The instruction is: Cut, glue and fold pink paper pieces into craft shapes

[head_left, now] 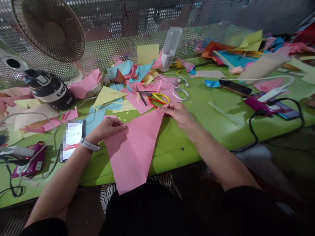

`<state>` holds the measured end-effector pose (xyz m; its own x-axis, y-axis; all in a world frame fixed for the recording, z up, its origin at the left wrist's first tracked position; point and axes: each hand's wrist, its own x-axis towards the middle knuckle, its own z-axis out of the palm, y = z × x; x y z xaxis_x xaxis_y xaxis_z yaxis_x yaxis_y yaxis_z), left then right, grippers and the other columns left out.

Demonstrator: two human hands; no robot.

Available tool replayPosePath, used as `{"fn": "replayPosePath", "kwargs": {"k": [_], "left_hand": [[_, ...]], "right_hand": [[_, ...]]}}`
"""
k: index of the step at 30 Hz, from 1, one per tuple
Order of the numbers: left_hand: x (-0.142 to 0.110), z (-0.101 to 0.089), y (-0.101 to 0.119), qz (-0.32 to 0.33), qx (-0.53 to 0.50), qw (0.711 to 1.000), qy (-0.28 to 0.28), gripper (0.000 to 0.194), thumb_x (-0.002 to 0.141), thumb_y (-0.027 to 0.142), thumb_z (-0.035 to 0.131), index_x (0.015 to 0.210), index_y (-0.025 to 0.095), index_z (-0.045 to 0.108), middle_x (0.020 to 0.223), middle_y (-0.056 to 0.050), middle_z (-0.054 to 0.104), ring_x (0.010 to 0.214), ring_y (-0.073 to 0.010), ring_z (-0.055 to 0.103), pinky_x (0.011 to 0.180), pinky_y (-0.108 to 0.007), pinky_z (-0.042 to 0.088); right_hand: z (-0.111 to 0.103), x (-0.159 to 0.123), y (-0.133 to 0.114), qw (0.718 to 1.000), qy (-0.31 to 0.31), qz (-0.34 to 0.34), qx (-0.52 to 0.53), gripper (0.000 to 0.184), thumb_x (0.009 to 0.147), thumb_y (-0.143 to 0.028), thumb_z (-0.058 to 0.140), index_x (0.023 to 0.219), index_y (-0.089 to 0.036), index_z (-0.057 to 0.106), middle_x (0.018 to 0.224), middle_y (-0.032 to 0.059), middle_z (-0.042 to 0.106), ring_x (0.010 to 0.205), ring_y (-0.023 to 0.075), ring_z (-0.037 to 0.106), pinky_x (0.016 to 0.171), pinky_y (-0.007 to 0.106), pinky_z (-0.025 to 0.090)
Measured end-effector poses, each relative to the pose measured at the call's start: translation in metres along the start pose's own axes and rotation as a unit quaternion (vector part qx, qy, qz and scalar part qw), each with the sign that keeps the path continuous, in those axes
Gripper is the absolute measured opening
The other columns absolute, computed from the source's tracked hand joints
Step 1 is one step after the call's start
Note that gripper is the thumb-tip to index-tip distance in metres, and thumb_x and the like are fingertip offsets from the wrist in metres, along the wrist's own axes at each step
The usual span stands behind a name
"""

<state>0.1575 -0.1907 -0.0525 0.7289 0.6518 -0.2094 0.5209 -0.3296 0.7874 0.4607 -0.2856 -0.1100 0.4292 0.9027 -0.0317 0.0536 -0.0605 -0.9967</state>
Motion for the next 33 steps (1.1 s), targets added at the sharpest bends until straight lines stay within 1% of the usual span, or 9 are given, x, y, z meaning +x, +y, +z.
{"fn": "replayPosePath", "kwargs": {"k": [9, 13, 17, 19, 21, 24, 26, 28, 33], "left_hand": [[0.010, 0.000, 0.004, -0.022, 0.122, 0.992, -0.023, 0.036, 0.082, 0.051, 0.059, 0.067, 0.018, 0.064, 0.057, 0.001, 0.053, 0.051, -0.0115, 0.043, 0.049, -0.026, 0.030], [0.012, 0.005, 0.017, -0.015, 0.277, 0.961, -0.006, 0.030, 0.084, 0.043, 0.051, 0.071, 0.019, 0.064, 0.068, -0.004, 0.063, 0.065, -0.0201, 0.059, 0.058, -0.030, 0.038], [0.009, 0.011, 0.028, -0.037, 0.392, 0.919, 0.001, 0.031, 0.087, 0.038, 0.047, 0.094, 0.017, 0.070, 0.092, -0.011, 0.073, 0.089, -0.0296, 0.068, 0.073, -0.037, 0.047], [0.008, 0.014, 0.030, -0.003, 0.445, 0.895, 0.038, 0.037, 0.088, 0.033, 0.050, 0.116, 0.015, 0.066, 0.110, -0.014, 0.073, 0.105, -0.0338, 0.066, 0.089, -0.044, 0.047], [0.009, 0.019, 0.029, 0.085, 0.480, 0.871, 0.063, 0.049, 0.089, 0.022, 0.049, 0.137, 0.015, 0.054, 0.134, -0.015, 0.064, 0.125, -0.0346, 0.057, 0.104, -0.050, 0.040], [0.012, 0.026, 0.023, 0.208, 0.481, 0.852, -0.015, 0.072, 0.087, 0.000, 0.036, 0.154, 0.024, 0.034, 0.157, -0.007, 0.044, 0.141, -0.0266, 0.044, 0.109, -0.046, 0.038], [0.014, 0.030, 0.018, 0.251, 0.471, 0.841, -0.087, 0.079, 0.085, -0.006, 0.030, 0.157, 0.026, 0.027, 0.161, -0.004, 0.038, 0.143, -0.0219, 0.042, 0.109, -0.041, 0.041], [0.015, 0.033, 0.016, 0.278, 0.466, 0.832, -0.116, 0.075, 0.088, -0.005, 0.029, 0.156, 0.026, 0.028, 0.162, -0.005, 0.037, 0.145, -0.0212, 0.040, 0.110, -0.041, 0.040], [0.027, 0.039, 0.029, 0.279, 0.475, 0.830, -0.089, 0.058, 0.093, 0.003, 0.034, 0.145, 0.023, 0.048, 0.144, -0.009, 0.058, 0.126, -0.0251, 0.057, 0.099, -0.040, 0.048]], "right_hand": [[0.003, 0.003, -0.003, 0.988, 0.008, -0.036, -0.148, 0.040, 0.065, -0.056, 0.081, 0.062, -0.020, 0.065, 0.070, 0.0019, 0.069, 0.066, 0.0154, 0.058, 0.069, 0.031, 0.044], [0.005, 0.005, -0.004, 0.969, 0.018, -0.010, -0.245, 0.035, 0.070, -0.047, 0.081, 0.061, -0.020, 0.060, 0.068, 0.0005, 0.067, 0.065, 0.0153, 0.058, 0.063, 0.028, 0.040], [0.007, 0.003, -0.006, 0.939, 0.034, 0.009, -0.341, 0.029, 0.071, -0.040, 0.082, 0.067, -0.021, 0.060, 0.073, -0.0003, 0.069, 0.067, 0.0158, 0.060, 0.060, 0.027, 0.038], [0.007, 0.002, -0.007, 0.927, 0.047, 0.008, -0.373, 0.027, 0.071, -0.038, 0.083, 0.074, -0.022, 0.062, 0.077, -0.0005, 0.070, 0.070, 0.0160, 0.062, 0.060, 0.027, 0.038], [0.007, 0.001, -0.009, 0.916, 0.061, 0.006, -0.397, 0.029, 0.071, -0.038, 0.083, 0.085, -0.022, 0.063, 0.081, -0.0006, 0.070, 0.071, 0.0162, 0.062, 0.059, 0.026, 0.037], [0.006, 0.000, -0.011, 0.905, 0.063, 0.012, -0.421, 0.034, 0.073, -0.038, 0.083, 0.094, -0.022, 0.062, 0.083, -0.0005, 0.070, 0.071, 0.0161, 0.062, 0.058, 0.027, 0.037], [0.005, 0.000, -0.013, 0.902, 0.057, 0.017, -0.428, 0.032, 0.075, -0.038, 0.081, 0.094, -0.022, 0.062, 0.084, -0.0002, 0.070, 0.071, 0.0159, 0.061, 0.058, 0.027, 0.036], [0.003, 0.002, -0.014, 0.903, 0.055, 0.021, -0.427, 0.029, 0.077, -0.037, 0.080, 0.093, -0.022, 0.062, 0.086, 0.0002, 0.070, 0.071, 0.0155, 0.061, 0.058, 0.026, 0.036], [-0.001, 0.007, -0.012, 0.911, 0.048, 0.028, -0.408, 0.024, 0.079, -0.035, 0.078, 0.091, -0.022, 0.062, 0.084, -0.0012, 0.069, 0.070, 0.0145, 0.061, 0.058, 0.026, 0.036]]}}
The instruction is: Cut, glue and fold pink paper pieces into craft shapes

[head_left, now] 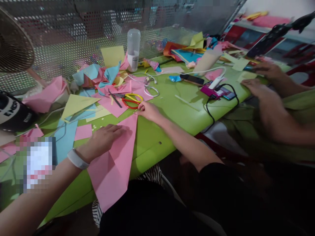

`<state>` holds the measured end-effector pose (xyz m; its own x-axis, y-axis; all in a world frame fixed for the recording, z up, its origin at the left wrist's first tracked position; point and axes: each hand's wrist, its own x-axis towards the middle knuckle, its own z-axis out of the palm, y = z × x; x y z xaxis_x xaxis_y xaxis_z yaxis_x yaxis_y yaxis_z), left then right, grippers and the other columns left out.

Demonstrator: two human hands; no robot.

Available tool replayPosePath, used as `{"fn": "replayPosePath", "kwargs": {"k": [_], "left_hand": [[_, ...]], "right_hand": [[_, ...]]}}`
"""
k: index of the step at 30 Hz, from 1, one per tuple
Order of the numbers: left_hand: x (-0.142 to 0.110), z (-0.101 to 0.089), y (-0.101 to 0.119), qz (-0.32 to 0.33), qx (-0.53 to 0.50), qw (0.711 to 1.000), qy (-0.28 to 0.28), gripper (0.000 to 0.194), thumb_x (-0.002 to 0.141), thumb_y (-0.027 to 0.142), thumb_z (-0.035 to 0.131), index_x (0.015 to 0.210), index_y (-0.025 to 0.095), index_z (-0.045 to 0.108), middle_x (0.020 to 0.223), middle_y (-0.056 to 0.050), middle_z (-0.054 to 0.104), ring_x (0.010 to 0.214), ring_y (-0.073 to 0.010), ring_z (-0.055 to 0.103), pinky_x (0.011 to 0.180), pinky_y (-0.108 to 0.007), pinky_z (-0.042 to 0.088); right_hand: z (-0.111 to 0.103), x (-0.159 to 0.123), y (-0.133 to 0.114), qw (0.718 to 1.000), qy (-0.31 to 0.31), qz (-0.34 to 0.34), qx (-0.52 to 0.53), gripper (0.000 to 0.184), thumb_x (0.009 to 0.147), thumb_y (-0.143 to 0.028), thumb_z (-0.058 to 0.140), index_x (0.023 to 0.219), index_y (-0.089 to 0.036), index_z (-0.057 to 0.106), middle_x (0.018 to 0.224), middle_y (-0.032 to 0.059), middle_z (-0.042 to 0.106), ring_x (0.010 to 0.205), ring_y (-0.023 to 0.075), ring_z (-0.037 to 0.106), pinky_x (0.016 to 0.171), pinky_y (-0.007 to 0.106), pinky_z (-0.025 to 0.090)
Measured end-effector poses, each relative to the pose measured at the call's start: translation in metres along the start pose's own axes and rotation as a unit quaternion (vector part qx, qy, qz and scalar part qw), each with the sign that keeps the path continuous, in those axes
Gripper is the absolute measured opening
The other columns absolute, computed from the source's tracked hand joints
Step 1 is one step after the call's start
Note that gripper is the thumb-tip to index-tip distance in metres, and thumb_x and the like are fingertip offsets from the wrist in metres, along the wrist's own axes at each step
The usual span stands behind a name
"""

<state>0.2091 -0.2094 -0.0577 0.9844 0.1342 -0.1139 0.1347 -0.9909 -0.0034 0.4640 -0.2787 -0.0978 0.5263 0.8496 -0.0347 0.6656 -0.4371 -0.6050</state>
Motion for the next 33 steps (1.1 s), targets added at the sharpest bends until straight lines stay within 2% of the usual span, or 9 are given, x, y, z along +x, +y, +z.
{"fn": "replayPosePath", "kwargs": {"k": [2, 4, 7, 10, 15, 24, 33], "left_hand": [[0.015, -0.005, 0.004, -0.020, 0.021, 1.000, 0.002, 0.046, 0.098, 0.013, 0.036, 0.141, 0.019, 0.053, 0.132, -0.012, 0.065, 0.115, -0.0258, 0.062, 0.093, -0.039, 0.049], [0.031, -0.007, 0.009, -0.040, 0.045, 0.998, 0.006, 0.045, 0.104, 0.029, 0.036, 0.145, 0.017, 0.049, 0.123, -0.014, 0.066, 0.108, -0.0271, 0.063, 0.087, -0.038, 0.048], [0.050, -0.005, 0.015, -0.064, 0.074, 0.995, 0.007, 0.057, 0.105, 0.049, 0.031, 0.151, 0.017, 0.040, 0.117, -0.015, 0.064, 0.101, -0.0283, 0.062, 0.080, -0.037, 0.045], [0.061, -0.002, 0.020, -0.060, 0.092, 0.994, 0.004, 0.065, 0.102, 0.059, 0.027, 0.154, 0.020, 0.036, 0.114, -0.015, 0.063, 0.098, -0.0286, 0.061, 0.078, -0.037, 0.041], [0.066, 0.001, 0.023, -0.043, 0.091, 0.995, 0.016, 0.079, 0.096, 0.072, 0.020, 0.152, 0.019, 0.040, 0.112, -0.016, 0.063, 0.097, -0.0292, 0.059, 0.080, -0.039, 0.038], [0.058, 0.002, 0.026, 0.007, 0.123, 0.992, 0.016, 0.077, 0.095, 0.072, 0.023, 0.147, 0.019, 0.045, 0.114, -0.014, 0.063, 0.098, -0.0289, 0.057, 0.088, -0.042, 0.035], [0.013, 0.005, 0.052, 0.053, 0.098, 0.993, 0.038, 0.078, 0.096, 0.071, 0.019, 0.142, 0.017, 0.051, 0.109, -0.013, 0.063, 0.097, -0.0284, 0.053, 0.092, -0.043, 0.035]], "right_hand": [[0.001, 0.002, 0.001, 1.000, -0.002, -0.003, 0.008, 0.023, 0.078, -0.036, 0.078, 0.090, -0.022, 0.063, 0.081, -0.0017, 0.069, 0.070, 0.0147, 0.061, 0.058, 0.026, 0.036], [0.001, 0.003, 0.002, 1.000, -0.001, -0.004, 0.010, 0.021, 0.079, -0.034, 0.077, 0.089, -0.023, 0.063, 0.081, -0.0015, 0.069, 0.070, 0.0151, 0.061, 0.058, 0.026, 0.036], [0.001, 0.003, 0.002, 1.000, 0.000, -0.005, 0.007, 0.016, 0.081, -0.031, 0.076, 0.088, -0.023, 0.064, 0.081, -0.0011, 0.069, 0.071, 0.0154, 0.061, 0.058, 0.026, 0.036], [0.000, 0.003, 0.001, 1.000, 0.002, -0.011, 0.005, 0.012, 0.083, -0.029, 0.074, 0.088, -0.023, 0.065, 0.080, -0.0012, 0.069, 0.070, 0.0151, 0.061, 0.058, 0.026, 0.036], [-0.001, 0.000, 0.000, 1.000, 0.003, -0.027, -0.005, 0.008, 0.085, -0.026, 0.072, 0.090, -0.022, 0.066, 0.082, -0.0003, 0.069, 0.069, 0.0148, 0.060, 0.059, 0.027, 0.035], [-0.001, 0.002, 0.003, 1.000, -0.005, -0.026, -0.007, 0.012, 0.085, -0.030, 0.073, 0.088, -0.022, 0.064, 0.082, 0.0004, 0.068, 0.069, 0.0156, 0.058, 0.059, 0.028, 0.034], [0.002, 0.003, 0.010, 0.999, 0.000, -0.034, 0.005, 0.014, 0.083, -0.029, 0.073, 0.088, -0.020, 0.064, 0.080, 0.0007, 0.067, 0.067, 0.0148, 0.057, 0.059, 0.027, 0.035]]}}
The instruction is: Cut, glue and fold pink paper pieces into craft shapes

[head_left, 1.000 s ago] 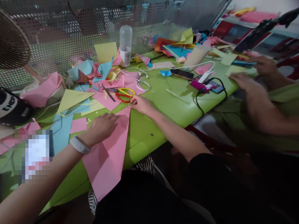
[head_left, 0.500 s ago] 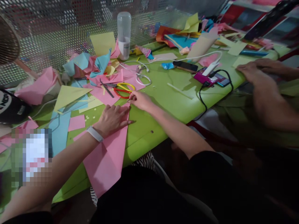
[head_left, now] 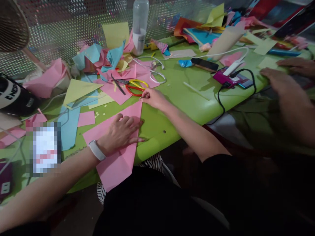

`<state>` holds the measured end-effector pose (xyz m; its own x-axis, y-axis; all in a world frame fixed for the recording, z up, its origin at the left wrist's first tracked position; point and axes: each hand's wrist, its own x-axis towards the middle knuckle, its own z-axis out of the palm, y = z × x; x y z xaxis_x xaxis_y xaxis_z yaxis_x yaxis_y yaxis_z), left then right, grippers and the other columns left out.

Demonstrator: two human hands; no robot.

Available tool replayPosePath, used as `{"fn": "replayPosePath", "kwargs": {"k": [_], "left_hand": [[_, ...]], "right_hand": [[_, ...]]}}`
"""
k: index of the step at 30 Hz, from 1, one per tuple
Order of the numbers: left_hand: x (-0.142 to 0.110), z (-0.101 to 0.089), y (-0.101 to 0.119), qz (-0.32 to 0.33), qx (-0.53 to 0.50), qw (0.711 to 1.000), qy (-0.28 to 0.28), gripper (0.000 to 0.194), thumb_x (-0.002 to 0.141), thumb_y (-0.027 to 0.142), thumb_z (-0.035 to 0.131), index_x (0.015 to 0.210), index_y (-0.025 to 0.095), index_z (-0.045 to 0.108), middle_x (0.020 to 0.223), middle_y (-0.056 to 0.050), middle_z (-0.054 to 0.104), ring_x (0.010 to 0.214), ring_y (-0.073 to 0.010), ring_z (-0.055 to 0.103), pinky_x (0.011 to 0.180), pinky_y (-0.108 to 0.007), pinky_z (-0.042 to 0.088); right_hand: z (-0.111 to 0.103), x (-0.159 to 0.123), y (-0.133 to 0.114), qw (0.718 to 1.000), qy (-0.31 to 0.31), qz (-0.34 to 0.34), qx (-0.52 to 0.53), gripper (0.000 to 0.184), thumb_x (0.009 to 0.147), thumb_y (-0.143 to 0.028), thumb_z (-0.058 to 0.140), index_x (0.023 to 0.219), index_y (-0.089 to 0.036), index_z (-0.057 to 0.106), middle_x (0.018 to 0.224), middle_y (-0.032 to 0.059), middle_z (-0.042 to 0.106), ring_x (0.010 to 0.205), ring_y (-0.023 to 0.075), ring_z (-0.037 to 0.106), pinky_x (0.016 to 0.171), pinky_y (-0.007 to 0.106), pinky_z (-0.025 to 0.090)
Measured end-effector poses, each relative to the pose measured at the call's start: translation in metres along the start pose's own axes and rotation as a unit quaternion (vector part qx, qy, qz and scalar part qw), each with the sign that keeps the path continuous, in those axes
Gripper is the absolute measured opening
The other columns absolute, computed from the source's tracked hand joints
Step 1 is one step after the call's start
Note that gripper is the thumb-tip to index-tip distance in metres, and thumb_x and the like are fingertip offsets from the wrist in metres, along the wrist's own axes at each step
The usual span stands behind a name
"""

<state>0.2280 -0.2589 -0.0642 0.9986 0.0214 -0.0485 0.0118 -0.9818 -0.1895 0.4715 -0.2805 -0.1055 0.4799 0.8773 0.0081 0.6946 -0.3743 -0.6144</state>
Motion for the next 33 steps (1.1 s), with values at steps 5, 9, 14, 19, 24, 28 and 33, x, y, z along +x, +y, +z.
{"fn": "replayPosePath", "kwargs": {"k": [5, 9, 14, 19, 24, 28, 33], "left_hand": [[-0.036, -0.001, 0.025, 0.019, -0.012, 0.999, 0.029, 0.090, 0.090, 0.078, 0.016, 0.148, 0.016, 0.046, 0.103, -0.012, 0.062, 0.092, -0.0282, 0.052, 0.091, -0.045, 0.035], [-0.062, 0.002, 0.043, 0.016, -0.026, 0.998, 0.053, 0.108, 0.076, 0.091, 0.017, 0.147, 0.016, 0.049, 0.101, -0.011, 0.062, 0.093, -0.0289, 0.052, 0.096, -0.046, 0.034], [-0.083, 0.005, 0.058, 0.010, -0.050, 0.998, 0.042, 0.111, 0.071, 0.095, 0.023, 0.147, 0.019, 0.049, 0.104, -0.011, 0.065, 0.096, -0.0280, 0.055, 0.102, -0.047, 0.035], [-0.090, 0.007, 0.069, 0.013, -0.016, 0.998, 0.059, 0.064, 0.097, 0.058, 0.048, 0.148, 0.019, 0.048, 0.141, -0.012, 0.058, 0.130, -0.0304, 0.050, 0.117, -0.048, 0.029], [-0.088, 0.007, 0.067, 0.026, -0.042, 0.995, 0.089, 0.055, 0.099, 0.039, 0.046, 0.144, 0.006, 0.050, 0.153, -0.016, 0.048, 0.146, -0.0285, 0.038, 0.124, -0.048, 0.020], [-0.086, 0.005, 0.052, 0.047, -0.099, 0.992, 0.064, 0.071, 0.099, 0.063, 0.035, 0.143, 0.010, 0.051, 0.151, -0.013, 0.051, 0.149, -0.0270, 0.033, 0.126, -0.049, 0.016], [-0.088, 0.013, 0.039, 0.068, -0.130, 0.988, 0.051, 0.082, 0.094, 0.073, 0.034, 0.148, 0.012, 0.046, 0.155, -0.013, 0.044, 0.150, -0.0272, 0.030, 0.125, -0.046, 0.020]], "right_hand": [[0.001, 0.001, 0.001, 1.000, 0.008, 0.008, 0.009, 0.012, 0.081, -0.023, 0.073, 0.086, -0.019, 0.063, 0.081, 0.0008, 0.066, 0.070, 0.0153, 0.057, 0.062, 0.028, 0.037], [0.001, 0.002, 0.002, 0.999, 0.007, 0.010, 0.029, 0.013, 0.080, -0.022, 0.075, 0.085, -0.019, 0.063, 0.079, 0.0005, 0.065, 0.070, 0.0151, 0.057, 0.065, 0.029, 0.039], [0.001, 0.003, 0.005, 0.999, 0.005, 0.007, 0.040, 0.014, 0.079, -0.023, 0.076, 0.085, -0.018, 0.064, 0.077, 0.0002, 0.064, 0.069, 0.0151, 0.057, 0.067, 0.030, 0.041], [0.001, 0.005, 0.007, 0.999, 0.004, 0.000, 0.050, 0.014, 0.077, -0.021, 0.078, 0.085, -0.017, 0.066, 0.076, 0.0001, 0.062, 0.070, 0.0153, 0.056, 0.069, 0.030, 0.043], [0.001, 0.006, 0.010, 0.999, 0.026, 0.001, 0.027, 0.015, 0.077, -0.023, 0.076, 0.085, -0.018, 0.064, 0.078, 0.0009, 0.063, 0.071, 0.0162, 0.057, 0.069, 0.031, 0.043], [-0.002, 0.004, 0.014, 0.999, 0.048, 0.017, 0.002, 0.019, 0.077, -0.028, 0.076, 0.087, -0.020, 0.063, 0.082, 0.0012, 0.065, 0.072, 0.0169, 0.058, 0.066, 0.030, 0.042], [-0.007, 0.004, 0.016, 0.998, 0.040, 0.043, -0.012, 0.020, 0.078, -0.029, 0.076, 0.089, -0.020, 0.062, 0.083, 0.0011, 0.066, 0.071, 0.0170, 0.059, 0.066, 0.030, 0.042]]}}
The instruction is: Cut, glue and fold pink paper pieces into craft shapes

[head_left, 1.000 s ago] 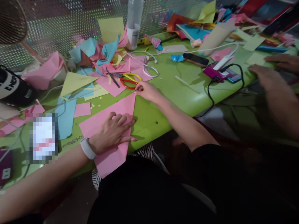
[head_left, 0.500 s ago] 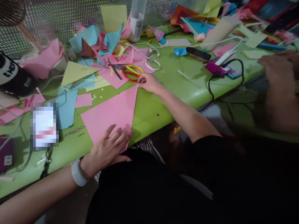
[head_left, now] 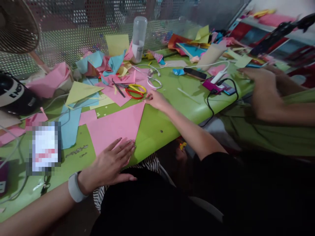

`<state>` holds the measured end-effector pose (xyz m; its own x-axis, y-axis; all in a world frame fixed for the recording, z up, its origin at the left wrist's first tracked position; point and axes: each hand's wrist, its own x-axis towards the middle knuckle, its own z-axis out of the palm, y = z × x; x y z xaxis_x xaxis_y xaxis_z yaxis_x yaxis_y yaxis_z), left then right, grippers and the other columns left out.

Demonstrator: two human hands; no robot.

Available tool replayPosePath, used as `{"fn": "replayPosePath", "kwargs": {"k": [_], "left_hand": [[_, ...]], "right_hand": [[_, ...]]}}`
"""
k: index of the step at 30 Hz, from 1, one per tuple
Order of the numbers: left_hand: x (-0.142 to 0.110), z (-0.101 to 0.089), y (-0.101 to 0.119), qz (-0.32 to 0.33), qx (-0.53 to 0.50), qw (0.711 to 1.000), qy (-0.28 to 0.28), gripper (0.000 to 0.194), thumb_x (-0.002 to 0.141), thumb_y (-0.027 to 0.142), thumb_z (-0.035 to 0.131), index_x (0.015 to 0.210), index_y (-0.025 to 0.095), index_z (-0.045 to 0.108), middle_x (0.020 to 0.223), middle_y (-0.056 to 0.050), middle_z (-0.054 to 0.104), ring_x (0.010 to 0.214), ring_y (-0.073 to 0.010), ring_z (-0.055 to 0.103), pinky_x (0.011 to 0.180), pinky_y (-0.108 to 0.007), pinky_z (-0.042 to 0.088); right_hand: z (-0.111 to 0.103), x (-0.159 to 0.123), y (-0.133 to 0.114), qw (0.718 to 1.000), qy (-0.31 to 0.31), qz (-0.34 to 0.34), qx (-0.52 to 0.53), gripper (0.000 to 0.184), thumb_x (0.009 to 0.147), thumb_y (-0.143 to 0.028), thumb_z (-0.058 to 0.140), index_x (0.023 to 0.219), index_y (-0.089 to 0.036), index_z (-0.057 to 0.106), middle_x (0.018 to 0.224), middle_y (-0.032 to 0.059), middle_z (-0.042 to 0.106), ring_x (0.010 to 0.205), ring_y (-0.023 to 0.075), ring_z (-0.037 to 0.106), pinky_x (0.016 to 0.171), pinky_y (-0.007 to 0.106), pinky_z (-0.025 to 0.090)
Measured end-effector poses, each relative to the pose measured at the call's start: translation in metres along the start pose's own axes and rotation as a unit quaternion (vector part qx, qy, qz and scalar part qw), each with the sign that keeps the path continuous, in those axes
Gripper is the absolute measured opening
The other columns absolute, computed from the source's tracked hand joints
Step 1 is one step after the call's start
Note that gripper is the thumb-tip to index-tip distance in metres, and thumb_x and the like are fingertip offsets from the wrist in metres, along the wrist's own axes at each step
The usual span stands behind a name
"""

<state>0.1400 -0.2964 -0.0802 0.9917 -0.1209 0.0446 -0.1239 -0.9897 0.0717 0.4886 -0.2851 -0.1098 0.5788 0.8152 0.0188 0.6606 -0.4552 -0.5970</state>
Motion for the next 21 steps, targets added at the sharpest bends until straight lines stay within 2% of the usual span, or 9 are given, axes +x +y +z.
{"fn": "replayPosePath", "kwargs": {"k": [5, 8, 10, 11, 12, 14, 15, 17, 21], "left_hand": [[-0.002, 0.005, -0.003, 0.002, -0.002, 1.000, 0.008, 0.086, 0.092, 0.075, 0.037, 0.147, 0.010, 0.046, 0.156, -0.017, 0.041, 0.148, -0.0299, 0.035, 0.123, -0.048, 0.026], [-0.002, 0.005, -0.003, 0.018, 0.000, 1.000, 0.011, 0.088, 0.092, 0.075, 0.037, 0.146, 0.005, 0.045, 0.152, -0.022, 0.045, 0.143, -0.0318, 0.043, 0.119, -0.049, 0.034], [-0.002, 0.004, -0.004, 0.023, 0.003, 1.000, 0.012, 0.089, 0.092, 0.075, 0.038, 0.146, 0.004, 0.044, 0.151, -0.023, 0.046, 0.141, -0.0326, 0.045, 0.117, -0.049, 0.037], [-0.002, 0.004, -0.004, 0.022, 0.003, 1.000, 0.013, 0.088, 0.092, 0.075, 0.039, 0.146, 0.005, 0.043, 0.151, -0.022, 0.046, 0.141, -0.0326, 0.045, 0.117, -0.049, 0.037], [-0.002, 0.003, -0.004, 0.021, 0.000, 1.000, 0.015, 0.088, 0.091, 0.075, 0.040, 0.147, 0.006, 0.043, 0.151, -0.021, 0.046, 0.141, -0.0325, 0.045, 0.117, -0.049, 0.036], [-0.002, 0.003, -0.004, 0.021, -0.005, 1.000, 0.018, 0.087, 0.091, 0.075, 0.041, 0.147, 0.008, 0.042, 0.152, -0.020, 0.047, 0.142, -0.0320, 0.044, 0.119, -0.049, 0.034], [-0.002, 0.003, -0.005, 0.022, -0.006, 1.000, 0.020, 0.087, 0.091, 0.074, 0.041, 0.148, 0.008, 0.041, 0.152, -0.020, 0.046, 0.143, -0.0319, 0.043, 0.120, -0.049, 0.032], [-0.002, 0.003, -0.004, 0.024, -0.002, 0.999, 0.023, 0.089, 0.091, 0.075, 0.041, 0.148, 0.007, 0.040, 0.151, -0.020, 0.047, 0.143, -0.0324, 0.042, 0.120, -0.049, 0.031], [-0.002, 0.003, -0.002, 0.029, -0.001, 0.999, 0.026, 0.093, 0.090, 0.077, 0.037, 0.147, 0.004, 0.041, 0.150, -0.021, 0.048, 0.143, -0.0336, 0.042, 0.119, -0.052, 0.031]], "right_hand": [[-0.009, 0.002, -0.005, 1.000, 0.016, 0.021, -0.009, 0.015, 0.082, -0.024, 0.072, 0.093, -0.020, 0.063, 0.086, 0.0023, 0.070, 0.077, 0.0188, 0.065, 0.073, 0.033, 0.049], [-0.014, -0.022, -0.015, 0.998, 0.053, -0.017, -0.015, 0.022, 0.091, -0.027, 0.063, 0.112, -0.020, 0.062, 0.111, 0.0086, 0.070, 0.100, 0.0230, 0.067, 0.089, 0.040, 0.052], [-0.012, -0.050, -0.023, 0.982, 0.064, -0.174, -0.046, 0.041, 0.096, -0.040, 0.057, 0.132, -0.022, 0.055, 0.135, 0.0113, 0.062, 0.128, 0.0285, 0.056, 0.106, 0.047, 0.046], [-0.009, -0.066, -0.026, 0.961, 0.021, -0.267, -0.068, 0.051, 0.097, -0.046, 0.055, 0.142, -0.025, 0.048, 0.146, 0.0100, 0.055, 0.139, 0.0295, 0.046, 0.114, 0.051, 0.039], [-0.005, -0.080, -0.028, 0.931, -0.051, -0.350, -0.091, 0.061, 0.096, -0.052, 0.053, 0.150, -0.027, 0.039, 0.153, 0.0081, 0.047, 0.146, 0.0293, 0.037, 0.119, 0.052, 0.032], [0.003, -0.100, -0.028, 0.872, -0.171, -0.440, -0.128, 0.077, 0.095, -0.061, 0.049, 0.158, -0.025, 0.025, 0.163, 0.0080, 0.032, 0.152, 0.0293, 0.024, 0.125, 0.054, 0.019], [0.007, -0.104, -0.026, 0.855, -0.206, -0.454, -0.141, 0.082, 0.095, -0.064, 0.046, 0.160, -0.022, 0.020, 0.165, 0.0090, 0.025, 0.154, 0.0297, 0.019, 0.126, 0.055, 0.015], [0.009, -0.101, -0.018, 0.848, -0.241, -0.447, -0.153, 0.088, 0.095, -0.070, 0.038, 0.161, -0.018, 0.013, 0.167, 0.0102, 0.013, 0.155, 0.0296, 0.012, 0.126, 0.055, 0.009], [0.001, -0.068, 0.004, 0.885, -0.236, -0.367, -0.161, 0.093, 0.094, -0.073, 0.029, 0.162, -0.014, 0.006, 0.166, 0.0091, 0.001, 0.154, 0.0301, 0.006, 0.127, 0.053, 0.010]]}}
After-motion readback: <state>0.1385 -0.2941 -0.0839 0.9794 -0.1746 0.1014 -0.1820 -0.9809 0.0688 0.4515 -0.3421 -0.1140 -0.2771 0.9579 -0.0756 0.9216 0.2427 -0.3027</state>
